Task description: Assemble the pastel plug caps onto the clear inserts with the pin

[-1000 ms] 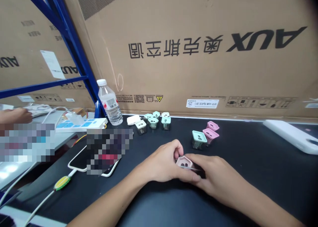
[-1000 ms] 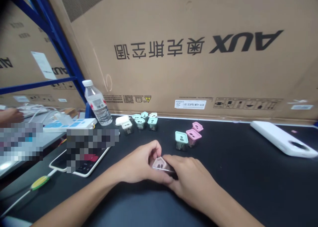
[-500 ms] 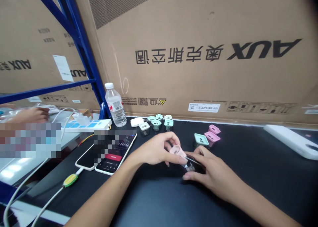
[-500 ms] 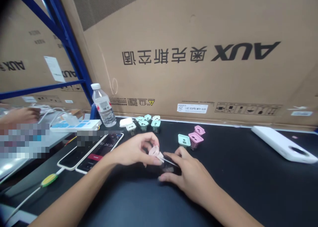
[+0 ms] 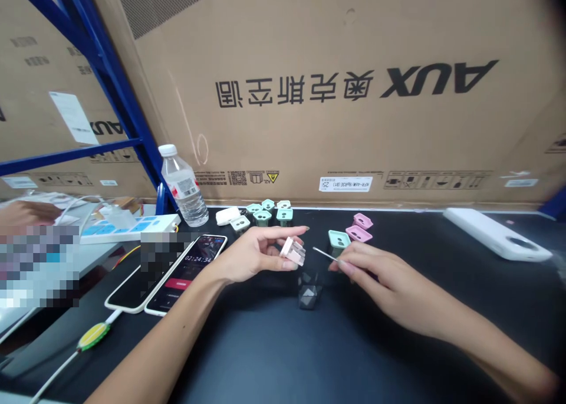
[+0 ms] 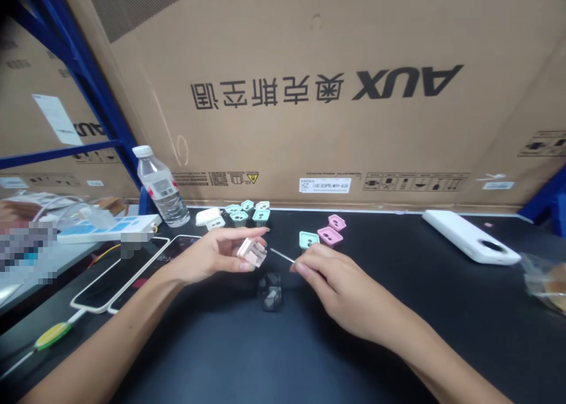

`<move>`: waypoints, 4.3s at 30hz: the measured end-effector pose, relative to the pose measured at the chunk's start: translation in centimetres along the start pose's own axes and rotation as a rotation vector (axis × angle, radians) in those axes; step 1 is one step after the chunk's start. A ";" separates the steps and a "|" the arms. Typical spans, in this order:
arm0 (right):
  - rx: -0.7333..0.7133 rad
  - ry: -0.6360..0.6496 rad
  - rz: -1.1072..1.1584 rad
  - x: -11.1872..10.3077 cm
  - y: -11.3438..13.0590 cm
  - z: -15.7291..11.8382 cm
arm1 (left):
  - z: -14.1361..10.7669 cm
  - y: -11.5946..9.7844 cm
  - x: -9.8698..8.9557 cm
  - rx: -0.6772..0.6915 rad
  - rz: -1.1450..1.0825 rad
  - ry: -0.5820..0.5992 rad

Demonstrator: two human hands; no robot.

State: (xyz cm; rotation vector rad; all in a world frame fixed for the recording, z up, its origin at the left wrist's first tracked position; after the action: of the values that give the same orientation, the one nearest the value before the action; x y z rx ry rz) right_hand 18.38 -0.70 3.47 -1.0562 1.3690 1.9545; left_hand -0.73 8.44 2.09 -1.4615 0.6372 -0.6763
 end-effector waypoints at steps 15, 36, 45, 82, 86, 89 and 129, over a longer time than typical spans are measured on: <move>-0.025 0.005 0.030 1.0 0.7 -0.3 | -0.2 -0.1 1.1 0.082 0.124 0.170; -0.058 0.017 -0.081 0.7 1.2 -0.6 | -0.4 -0.2 1.8 0.184 0.225 0.195; 0.112 0.059 0.001 1.1 1.2 -0.6 | -0.7 -1.3 1.9 0.202 0.243 0.155; -0.213 -0.373 -0.687 0.7 1.7 -1.0 | 0.7 0.9 2.3 0.024 0.036 -0.137; -0.217 -0.299 -0.686 1.1 1.7 -1.2 | 0.7 1.1 2.2 0.011 0.050 -0.119; -0.156 -0.288 -0.709 1.2 1.4 -1.4 | 0.8 1.2 2.2 0.005 0.055 -0.109; -0.065 -0.171 -0.567 0.2 0.9 -1.6 | 0.7 1.3 2.1 -0.090 0.192 -0.040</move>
State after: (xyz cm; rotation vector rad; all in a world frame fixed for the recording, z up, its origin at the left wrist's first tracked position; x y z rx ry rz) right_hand 18.02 -2.51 3.49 -1.1260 0.8029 1.6231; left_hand 1.24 7.30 0.84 -1.4702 0.7741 -0.4731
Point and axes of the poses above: each hand's wrist, its own z-axis towards the middle knuckle, its own x-axis out of the palm, y = z × x, the point moved 5 cm from there along z, towards the middle knuckle, and after that the axes turned 1 degree about -z, right-handed, at the moved point
